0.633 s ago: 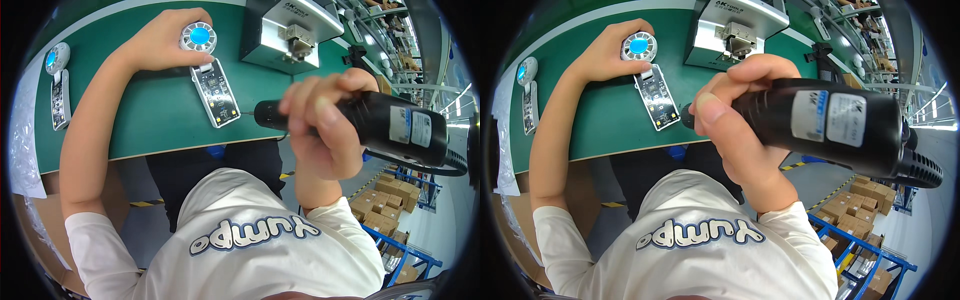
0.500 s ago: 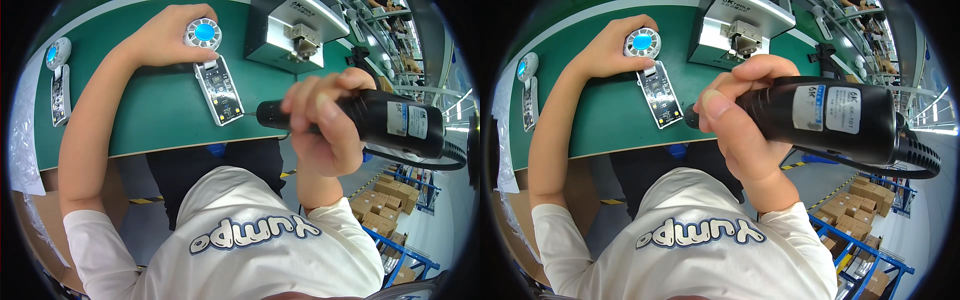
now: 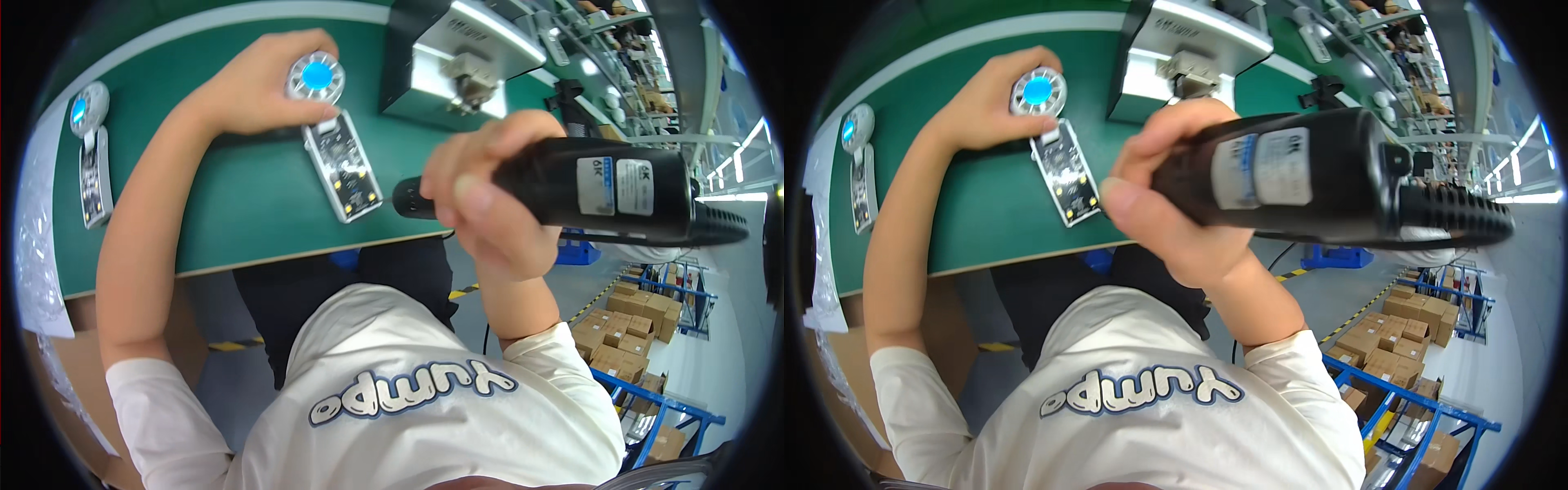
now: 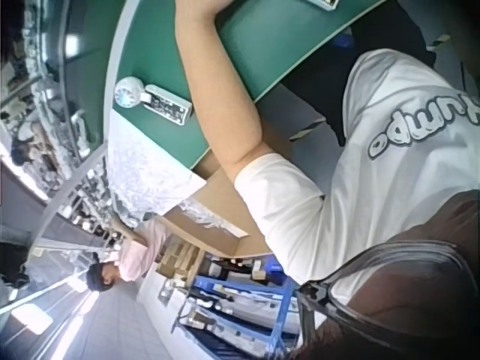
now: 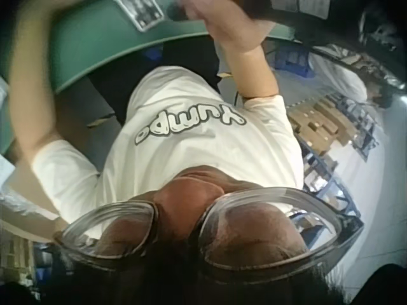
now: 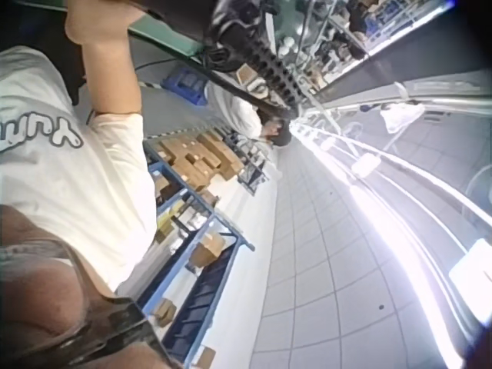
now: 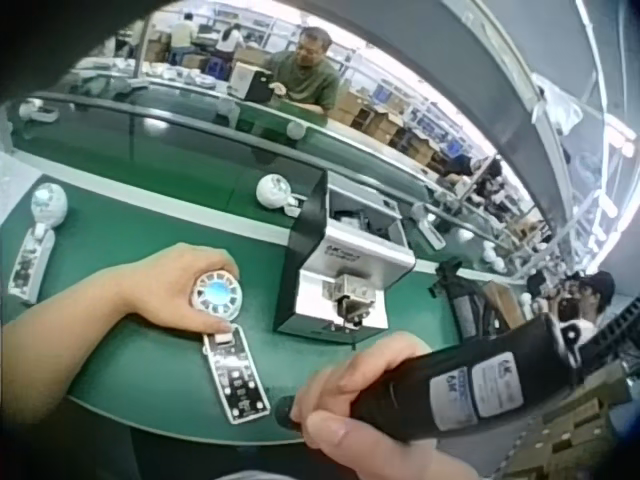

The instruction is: Assemble electronic components onto a circuit board and perform testing using industrial fixtures and an electric screwdriver.

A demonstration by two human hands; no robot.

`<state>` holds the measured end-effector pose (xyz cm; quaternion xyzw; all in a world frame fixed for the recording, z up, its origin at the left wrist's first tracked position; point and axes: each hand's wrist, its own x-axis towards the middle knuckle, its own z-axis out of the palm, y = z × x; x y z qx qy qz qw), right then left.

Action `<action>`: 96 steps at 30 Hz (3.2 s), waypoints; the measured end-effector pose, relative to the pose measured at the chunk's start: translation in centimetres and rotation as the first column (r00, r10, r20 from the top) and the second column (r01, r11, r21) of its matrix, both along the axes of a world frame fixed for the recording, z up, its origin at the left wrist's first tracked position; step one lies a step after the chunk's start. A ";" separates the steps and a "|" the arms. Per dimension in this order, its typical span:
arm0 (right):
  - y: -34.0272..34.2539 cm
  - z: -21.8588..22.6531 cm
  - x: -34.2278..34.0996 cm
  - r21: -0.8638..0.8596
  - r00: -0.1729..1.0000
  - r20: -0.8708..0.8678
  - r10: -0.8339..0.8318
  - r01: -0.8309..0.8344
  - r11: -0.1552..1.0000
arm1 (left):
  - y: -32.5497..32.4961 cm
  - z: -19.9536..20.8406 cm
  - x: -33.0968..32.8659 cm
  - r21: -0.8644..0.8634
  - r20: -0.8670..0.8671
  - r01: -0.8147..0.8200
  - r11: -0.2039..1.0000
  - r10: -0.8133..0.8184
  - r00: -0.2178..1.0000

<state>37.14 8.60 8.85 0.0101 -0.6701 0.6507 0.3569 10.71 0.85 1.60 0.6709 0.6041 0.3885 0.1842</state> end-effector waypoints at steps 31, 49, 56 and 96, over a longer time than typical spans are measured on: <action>-4.2 0.5 1.0 -0.059 0.997 0.076 0.019 -0.015 0.998 | -0.4 0.6 1.1 -0.041 0.001 -0.071 0.997 0.071 0.997; -4.1 -0.4 -0.8 -0.050 0.995 0.074 0.065 -0.062 0.997 | -0.2 0.3 0.8 -0.010 -0.072 -0.086 0.996 0.085 0.994; 3.3 1.5 2.4 -0.543 0.945 -0.327 -0.010 -0.179 0.821 | -1.0 0.6 0.0 -0.091 -0.083 -0.131 0.987 0.124 0.989; 15.2 -11.4 16.7 -0.767 0.911 -0.320 -0.262 -0.087 0.636 | 7.9 3.9 -6.8 0.173 -0.642 -0.643 0.746 0.581 0.501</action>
